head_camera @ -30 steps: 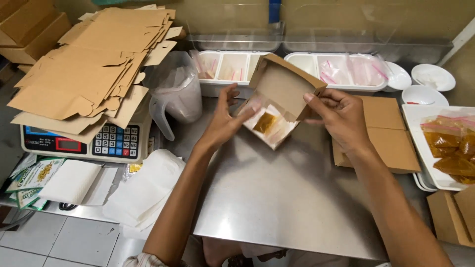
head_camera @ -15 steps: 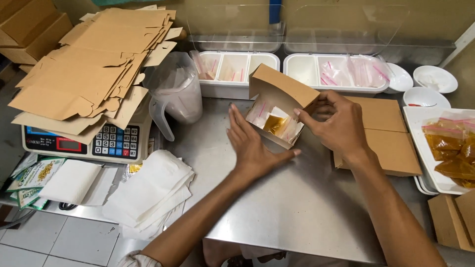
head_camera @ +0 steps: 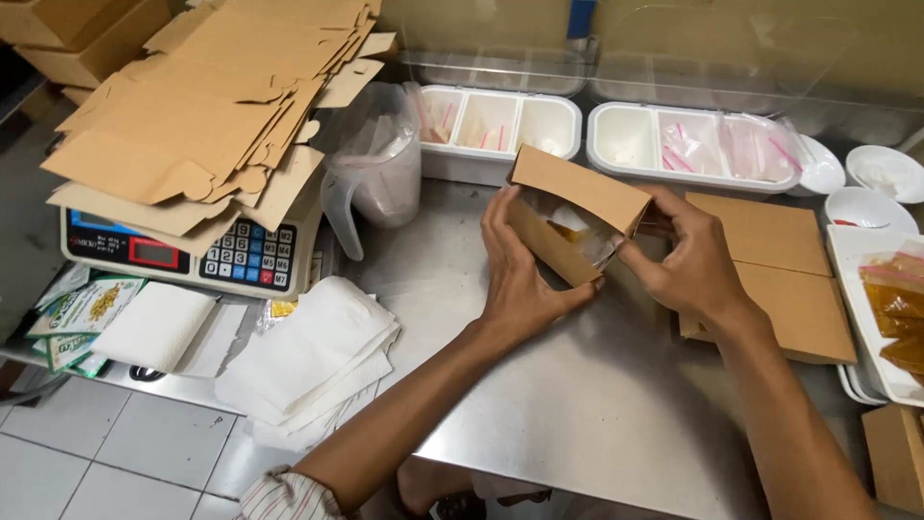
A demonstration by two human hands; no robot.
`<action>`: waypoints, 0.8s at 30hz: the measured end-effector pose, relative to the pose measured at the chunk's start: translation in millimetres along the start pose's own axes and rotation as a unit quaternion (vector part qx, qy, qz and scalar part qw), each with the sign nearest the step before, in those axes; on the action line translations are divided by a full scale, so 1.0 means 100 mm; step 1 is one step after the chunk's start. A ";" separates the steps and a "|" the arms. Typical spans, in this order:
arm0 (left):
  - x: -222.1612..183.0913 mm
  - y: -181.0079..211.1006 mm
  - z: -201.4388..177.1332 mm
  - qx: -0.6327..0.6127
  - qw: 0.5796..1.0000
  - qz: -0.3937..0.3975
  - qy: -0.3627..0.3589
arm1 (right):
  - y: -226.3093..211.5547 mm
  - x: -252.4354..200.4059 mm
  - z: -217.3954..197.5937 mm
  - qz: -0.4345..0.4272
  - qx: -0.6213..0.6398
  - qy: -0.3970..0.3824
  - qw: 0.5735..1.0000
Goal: Assembling cardboard food boxes and filling them with small condiment packets.
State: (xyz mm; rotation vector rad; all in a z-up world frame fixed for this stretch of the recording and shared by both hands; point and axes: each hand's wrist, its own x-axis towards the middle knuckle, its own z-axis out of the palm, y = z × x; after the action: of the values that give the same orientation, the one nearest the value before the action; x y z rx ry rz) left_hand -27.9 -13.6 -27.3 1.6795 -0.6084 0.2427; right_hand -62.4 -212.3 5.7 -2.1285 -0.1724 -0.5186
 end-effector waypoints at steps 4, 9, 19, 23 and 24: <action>-0.02 0.03 -0.03 -0.039 0.999 -0.010 0.007 | 0.07 -0.01 0.01 0.006 0.007 -0.011 1.000; -0.02 0.01 -0.03 -0.045 0.999 -0.016 0.023 | 0.13 0.00 0.03 0.024 0.004 -0.005 1.000; -0.05 -0.06 0.00 -0.050 0.998 0.012 0.039 | 0.46 -0.04 0.07 0.027 0.025 0.019 0.999; -0.05 -0.07 0.01 -0.054 0.998 0.020 0.022 | 0.60 -0.04 0.06 0.047 0.033 0.039 0.998; -0.05 -0.09 0.02 -0.051 0.998 0.026 0.016 | 0.64 -0.05 0.05 0.050 0.035 0.041 0.997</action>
State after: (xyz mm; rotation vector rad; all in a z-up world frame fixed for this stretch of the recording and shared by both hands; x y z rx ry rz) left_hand -27.6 -13.3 -38.2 1.5610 -0.6303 0.2716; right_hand -44.9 -244.6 -47.4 -2.0331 -0.0370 -0.5321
